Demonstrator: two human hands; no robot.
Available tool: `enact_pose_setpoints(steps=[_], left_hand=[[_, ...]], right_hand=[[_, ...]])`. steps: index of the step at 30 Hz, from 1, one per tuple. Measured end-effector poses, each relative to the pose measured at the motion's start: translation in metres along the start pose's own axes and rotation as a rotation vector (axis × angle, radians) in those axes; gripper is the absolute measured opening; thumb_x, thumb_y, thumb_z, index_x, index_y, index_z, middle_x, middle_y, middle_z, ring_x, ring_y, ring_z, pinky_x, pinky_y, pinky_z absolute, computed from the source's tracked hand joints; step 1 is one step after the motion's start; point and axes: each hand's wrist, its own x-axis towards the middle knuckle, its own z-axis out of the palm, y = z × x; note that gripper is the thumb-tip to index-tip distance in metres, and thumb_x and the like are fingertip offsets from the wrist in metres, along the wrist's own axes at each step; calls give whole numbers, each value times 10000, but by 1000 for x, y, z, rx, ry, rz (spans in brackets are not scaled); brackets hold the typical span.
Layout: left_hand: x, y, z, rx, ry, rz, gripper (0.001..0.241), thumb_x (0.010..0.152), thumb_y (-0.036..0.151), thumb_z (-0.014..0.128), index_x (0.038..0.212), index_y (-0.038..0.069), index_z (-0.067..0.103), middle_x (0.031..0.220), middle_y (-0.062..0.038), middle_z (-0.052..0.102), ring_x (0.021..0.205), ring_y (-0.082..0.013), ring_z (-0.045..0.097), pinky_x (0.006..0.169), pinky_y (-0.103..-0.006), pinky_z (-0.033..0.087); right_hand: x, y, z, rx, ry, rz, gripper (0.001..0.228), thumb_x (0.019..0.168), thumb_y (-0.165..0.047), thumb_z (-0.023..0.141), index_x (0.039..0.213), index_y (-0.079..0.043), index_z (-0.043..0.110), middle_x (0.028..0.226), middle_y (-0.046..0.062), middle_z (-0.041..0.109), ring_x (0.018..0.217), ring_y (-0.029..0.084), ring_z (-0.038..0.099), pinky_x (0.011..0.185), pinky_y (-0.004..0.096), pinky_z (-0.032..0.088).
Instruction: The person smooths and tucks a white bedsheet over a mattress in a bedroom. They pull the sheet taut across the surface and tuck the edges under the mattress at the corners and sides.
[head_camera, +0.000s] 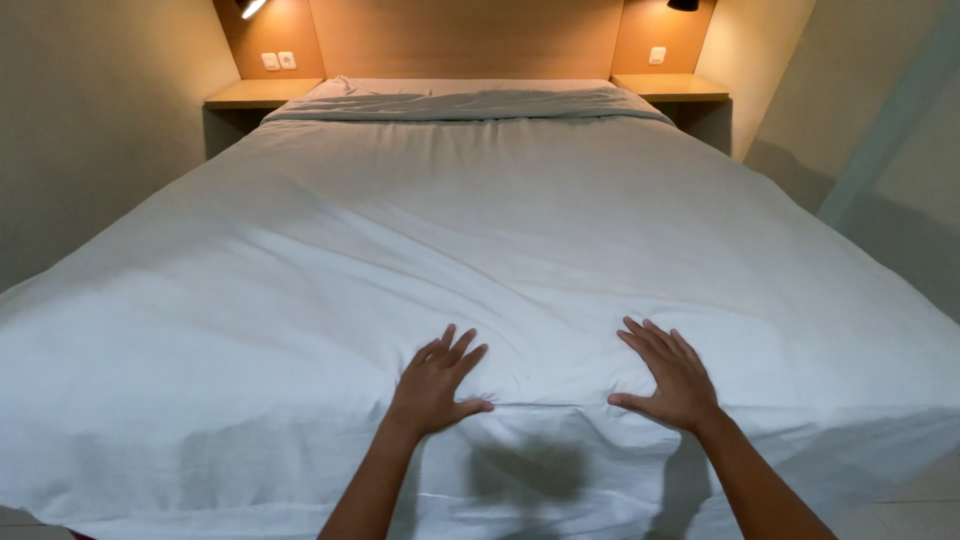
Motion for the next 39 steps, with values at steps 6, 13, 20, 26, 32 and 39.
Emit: enact_pose_setpoints(steps=[6,13,20,26,32,39], left_hand=[[-9,5,6,126,38,109,555,933,512,630,1396,207,617,1560,-20,465,1474,-332,321,1135,-527,312],[-18,16,31,-1,230,69,292,966,317,676,1184,134,744,1368,24,688,1409,-233,506,1108,-456,397],[-28,17,33,-212,299,27,235,990,268,691,1130,90,755,1300,-33,738,1354,-208,602,1086,-415,466],[-36,-23,-19,-106,106,65,505,905,447,720,1242,72,708,1403,-69,645,1395,-274,503,1094,-471,412],[-62,-54,-43,32,138,-40,627,841,525,716,1317,119,677,1461,-40,574,1411,-283,449,1093,-481,375],[-64,-53,-32,-32,191,-91,338,972,390,627,1237,228,762,1408,83,655,1439,-213,462,1132,-449,352]], right_hand=[[0,-2,1,-3,27,-14,1064,663,-837,698,1521,-288,388,1658,-67,275,1537,169,212,1263,433,128],[3,0,7,-24,52,8,1051,663,-844,678,1515,-291,407,1651,-66,294,1531,176,232,1263,434,156],[4,2,12,-83,35,62,1117,616,-861,695,1551,-320,408,1666,-64,274,1515,175,225,1246,437,155],[3,0,9,-45,90,32,1050,635,-845,678,1492,-293,430,1643,-62,309,1520,182,247,1253,432,171],[4,4,19,-100,89,76,1110,618,-861,680,1541,-302,420,1635,-46,297,1519,195,233,1245,463,142],[6,-17,11,-125,-80,247,1112,677,-905,618,1557,-287,333,1691,-26,197,1571,205,119,1248,537,53]])
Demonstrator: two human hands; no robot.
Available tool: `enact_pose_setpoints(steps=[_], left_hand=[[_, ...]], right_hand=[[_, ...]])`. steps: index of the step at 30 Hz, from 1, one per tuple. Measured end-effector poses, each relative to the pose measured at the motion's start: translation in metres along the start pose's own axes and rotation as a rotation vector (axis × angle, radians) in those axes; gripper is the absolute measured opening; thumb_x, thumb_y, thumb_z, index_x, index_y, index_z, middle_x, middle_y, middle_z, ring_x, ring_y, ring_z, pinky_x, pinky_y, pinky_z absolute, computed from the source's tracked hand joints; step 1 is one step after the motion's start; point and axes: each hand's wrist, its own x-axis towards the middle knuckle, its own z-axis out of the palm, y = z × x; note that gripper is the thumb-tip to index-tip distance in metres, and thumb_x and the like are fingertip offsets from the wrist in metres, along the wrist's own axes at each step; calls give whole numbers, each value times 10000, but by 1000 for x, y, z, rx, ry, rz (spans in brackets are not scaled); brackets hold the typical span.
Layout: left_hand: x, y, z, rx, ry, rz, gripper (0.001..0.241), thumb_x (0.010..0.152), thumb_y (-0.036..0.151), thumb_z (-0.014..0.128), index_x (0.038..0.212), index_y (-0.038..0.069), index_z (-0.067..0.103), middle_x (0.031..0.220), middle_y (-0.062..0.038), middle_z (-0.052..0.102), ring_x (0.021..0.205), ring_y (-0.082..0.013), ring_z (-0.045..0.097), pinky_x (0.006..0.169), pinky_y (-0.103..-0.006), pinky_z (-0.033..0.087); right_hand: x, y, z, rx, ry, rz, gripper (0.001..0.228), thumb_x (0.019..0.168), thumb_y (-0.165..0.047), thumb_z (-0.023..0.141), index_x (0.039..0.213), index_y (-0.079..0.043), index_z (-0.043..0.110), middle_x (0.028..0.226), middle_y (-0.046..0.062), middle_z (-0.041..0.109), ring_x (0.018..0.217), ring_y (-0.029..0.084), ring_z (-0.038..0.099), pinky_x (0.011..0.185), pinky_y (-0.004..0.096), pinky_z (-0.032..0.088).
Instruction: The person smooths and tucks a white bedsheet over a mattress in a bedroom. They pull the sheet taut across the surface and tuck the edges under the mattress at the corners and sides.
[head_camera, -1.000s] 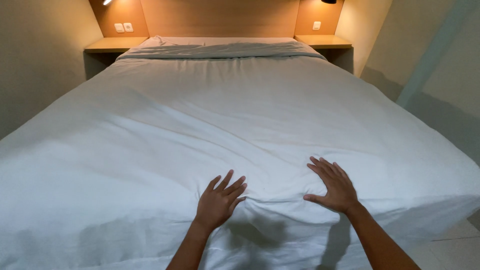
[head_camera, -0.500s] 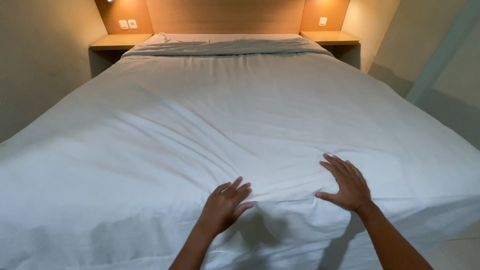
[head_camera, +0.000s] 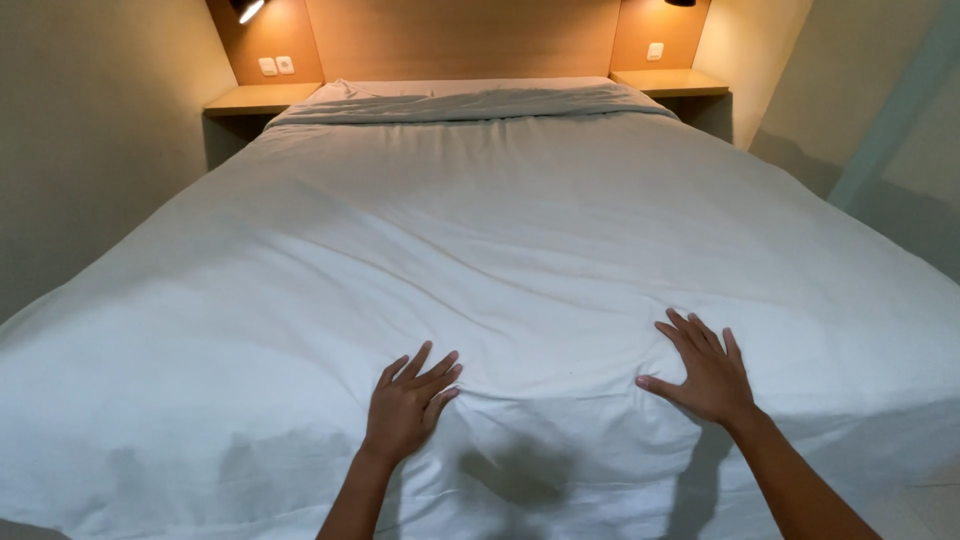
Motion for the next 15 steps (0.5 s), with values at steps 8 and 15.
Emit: enact_pose_setpoints(steps=[8,15], left_hand=[[5,5,3,-68,7,-94,304,986,357,611,1189,211,784,1267,78,737,1418,-191,481,1130,-443,338],[-19,11,16,-292,89,-171,282,1019,296,611,1151,123,791,1112,-26,800,1344,-201,617,1102,-406,408]], right_hand=[[-4,-134,-25,19,-122,-344,1191,653,-955,593,1587,-292,266,1700,-44,155,1573,212,90,1260,493,26],[-8,-154,-32,62,-88,-325,1116,661,-922,625,1563,-338,327,1692,-67,197,1565,157,154,1278,442,81]])
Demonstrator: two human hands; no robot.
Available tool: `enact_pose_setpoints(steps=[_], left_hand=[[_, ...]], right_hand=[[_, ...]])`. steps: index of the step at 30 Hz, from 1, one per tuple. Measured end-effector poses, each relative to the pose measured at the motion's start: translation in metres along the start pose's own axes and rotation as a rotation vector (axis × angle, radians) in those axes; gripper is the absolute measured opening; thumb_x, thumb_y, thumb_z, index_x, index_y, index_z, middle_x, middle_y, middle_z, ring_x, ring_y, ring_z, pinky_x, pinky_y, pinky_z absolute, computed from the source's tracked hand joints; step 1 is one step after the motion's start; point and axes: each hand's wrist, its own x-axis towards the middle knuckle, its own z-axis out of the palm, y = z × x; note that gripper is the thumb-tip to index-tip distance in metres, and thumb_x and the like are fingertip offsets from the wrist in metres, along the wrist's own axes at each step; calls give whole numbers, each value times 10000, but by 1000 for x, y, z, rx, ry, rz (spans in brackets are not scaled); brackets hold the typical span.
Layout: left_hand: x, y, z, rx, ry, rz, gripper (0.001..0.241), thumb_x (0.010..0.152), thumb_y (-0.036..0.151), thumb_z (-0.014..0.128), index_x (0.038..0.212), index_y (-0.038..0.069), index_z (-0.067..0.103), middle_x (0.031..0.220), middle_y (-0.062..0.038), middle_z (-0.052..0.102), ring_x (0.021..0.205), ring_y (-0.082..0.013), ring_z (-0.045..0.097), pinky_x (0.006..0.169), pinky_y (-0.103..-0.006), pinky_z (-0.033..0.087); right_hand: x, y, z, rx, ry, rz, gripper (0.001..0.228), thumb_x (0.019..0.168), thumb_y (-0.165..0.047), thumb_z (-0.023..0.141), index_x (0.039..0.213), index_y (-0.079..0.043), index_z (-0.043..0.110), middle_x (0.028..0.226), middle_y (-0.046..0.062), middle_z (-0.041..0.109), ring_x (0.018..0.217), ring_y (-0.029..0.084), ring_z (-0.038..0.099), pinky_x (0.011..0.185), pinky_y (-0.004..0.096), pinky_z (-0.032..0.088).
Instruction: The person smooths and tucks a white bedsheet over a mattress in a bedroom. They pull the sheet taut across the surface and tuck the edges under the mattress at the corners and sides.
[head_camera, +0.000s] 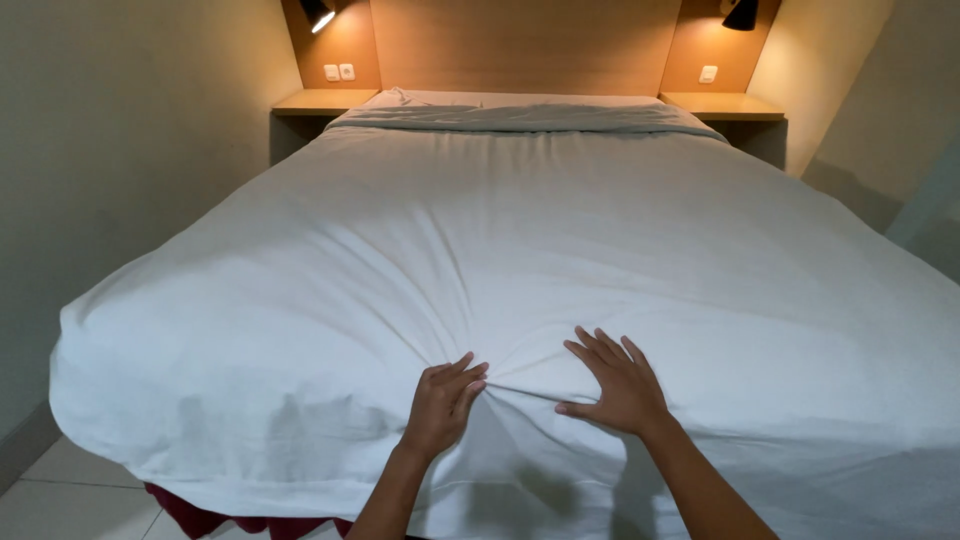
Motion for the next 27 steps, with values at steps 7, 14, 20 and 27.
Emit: enact_pose_setpoints(steps=[7,14,20,27], left_hand=[[4,-2,-23,64,-120,22,298,1026,293,604,1198,105,760,1321,-26,730,1387,-208,552,1121,-416,393],[1,-27,-70,334,-165,53,653,827,430,758,1379,115,612,1537,-79,524,1452,-285,376,1130,-468,315],[-8,-37,-52,264,-12,-18,370,922,300,683,1266,174,734,1450,-2,629,1450,-209,424,1140,-448,306],[-25,-32,-49,131,126,-21,211,991,227,651,1109,124,792,1208,14,784,1336,-168,608,1092,-387,384]], right_hand=[[5,-3,1,-63,-57,55,1109,679,-924,610,1570,-347,292,1693,-85,189,1564,143,157,1279,428,86],[2,-6,4,-44,-47,95,1112,675,-912,621,1572,-343,293,1687,-97,192,1560,135,151,1282,428,72],[4,-3,7,-38,-50,104,1125,665,-922,624,1570,-340,295,1686,-99,197,1561,134,147,1281,433,63],[7,2,9,-40,-56,94,1145,661,-944,610,1574,-329,294,1688,-80,194,1555,153,158,1268,435,73]])
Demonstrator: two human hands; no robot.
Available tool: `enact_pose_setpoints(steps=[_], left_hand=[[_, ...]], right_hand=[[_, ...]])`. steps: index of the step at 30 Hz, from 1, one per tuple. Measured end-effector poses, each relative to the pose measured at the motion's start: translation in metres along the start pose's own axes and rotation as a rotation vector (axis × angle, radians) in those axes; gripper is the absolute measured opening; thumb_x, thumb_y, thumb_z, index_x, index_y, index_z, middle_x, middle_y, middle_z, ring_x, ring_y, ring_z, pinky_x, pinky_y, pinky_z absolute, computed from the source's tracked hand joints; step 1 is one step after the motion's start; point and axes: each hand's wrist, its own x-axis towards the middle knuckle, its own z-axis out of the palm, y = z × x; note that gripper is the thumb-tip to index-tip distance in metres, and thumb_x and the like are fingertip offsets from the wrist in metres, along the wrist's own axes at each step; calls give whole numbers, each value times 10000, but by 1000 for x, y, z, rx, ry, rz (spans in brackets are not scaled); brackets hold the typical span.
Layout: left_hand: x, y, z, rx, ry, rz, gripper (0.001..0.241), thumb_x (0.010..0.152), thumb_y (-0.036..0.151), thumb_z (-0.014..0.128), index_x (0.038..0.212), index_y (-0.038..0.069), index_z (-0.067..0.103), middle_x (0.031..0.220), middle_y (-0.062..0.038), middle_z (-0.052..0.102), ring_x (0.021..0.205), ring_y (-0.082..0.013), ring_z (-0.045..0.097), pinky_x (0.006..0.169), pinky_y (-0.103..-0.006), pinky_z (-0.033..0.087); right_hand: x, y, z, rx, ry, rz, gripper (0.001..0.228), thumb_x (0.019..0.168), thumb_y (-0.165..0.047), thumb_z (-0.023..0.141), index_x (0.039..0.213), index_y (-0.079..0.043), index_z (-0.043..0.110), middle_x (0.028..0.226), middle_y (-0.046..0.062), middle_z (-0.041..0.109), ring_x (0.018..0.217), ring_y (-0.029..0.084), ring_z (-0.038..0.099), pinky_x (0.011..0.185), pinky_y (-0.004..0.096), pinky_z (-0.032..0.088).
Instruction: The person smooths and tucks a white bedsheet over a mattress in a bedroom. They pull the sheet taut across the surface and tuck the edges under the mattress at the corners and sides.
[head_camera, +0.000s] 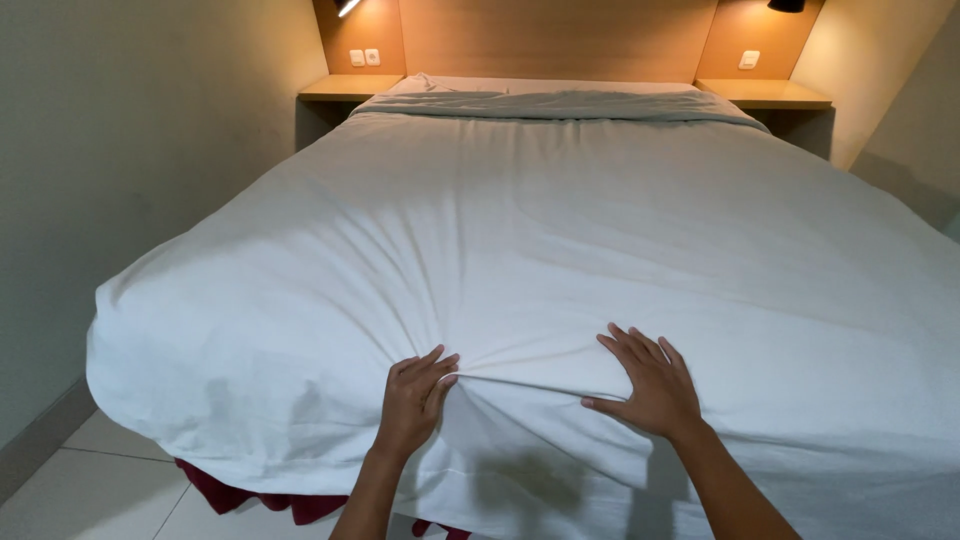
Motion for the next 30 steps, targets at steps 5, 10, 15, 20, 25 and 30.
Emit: enact_pose_setpoints(steps=[5,10,15,20,25,30], left_hand=[[3,6,-6,-12,4,7,214,976,221,669,1121,124,792,1189,7,787,1306,-161,631,1058,-378,409],[8,0,-19,10,-52,70,229,972,236,673,1132,117,786,1217,3,778,1330,-171,608,1052,-383,416],[28,-26,-46,169,-243,162,496,859,414,765,1256,120,716,1416,-29,630,1431,-236,458,1100,-411,376],[23,-59,-61,238,-216,114,719,735,485,822,1352,159,648,1493,-9,546,1446,-238,410,1124,-440,340],[17,-68,-55,229,-154,78,654,762,441,812,1360,229,652,1498,39,564,1452,-203,430,1138,-442,335],[13,-74,-51,239,-120,78,516,836,352,771,1337,267,684,1492,70,580,1453,-174,443,1138,-429,324]], right_hand=[[0,-1,1,-9,8,11,1159,637,-953,601,1571,-339,295,1684,-95,201,1555,138,168,1278,426,77],[0,-1,4,-11,21,17,1148,633,-946,614,1564,-348,307,1680,-97,204,1560,139,162,1279,434,77],[1,1,5,-22,36,17,1185,619,-937,642,1602,-365,311,1676,-117,210,1550,125,173,1281,423,84],[4,-1,4,-46,29,37,1201,601,-926,670,1601,-365,314,1672,-115,215,1547,128,173,1271,424,95],[7,-4,1,-107,-25,76,1235,584,-939,685,1608,-370,295,1675,-110,202,1544,123,163,1270,431,77],[8,-3,3,-77,14,49,1241,564,-940,676,1602,-368,307,1673,-110,201,1543,123,177,1266,417,91]])
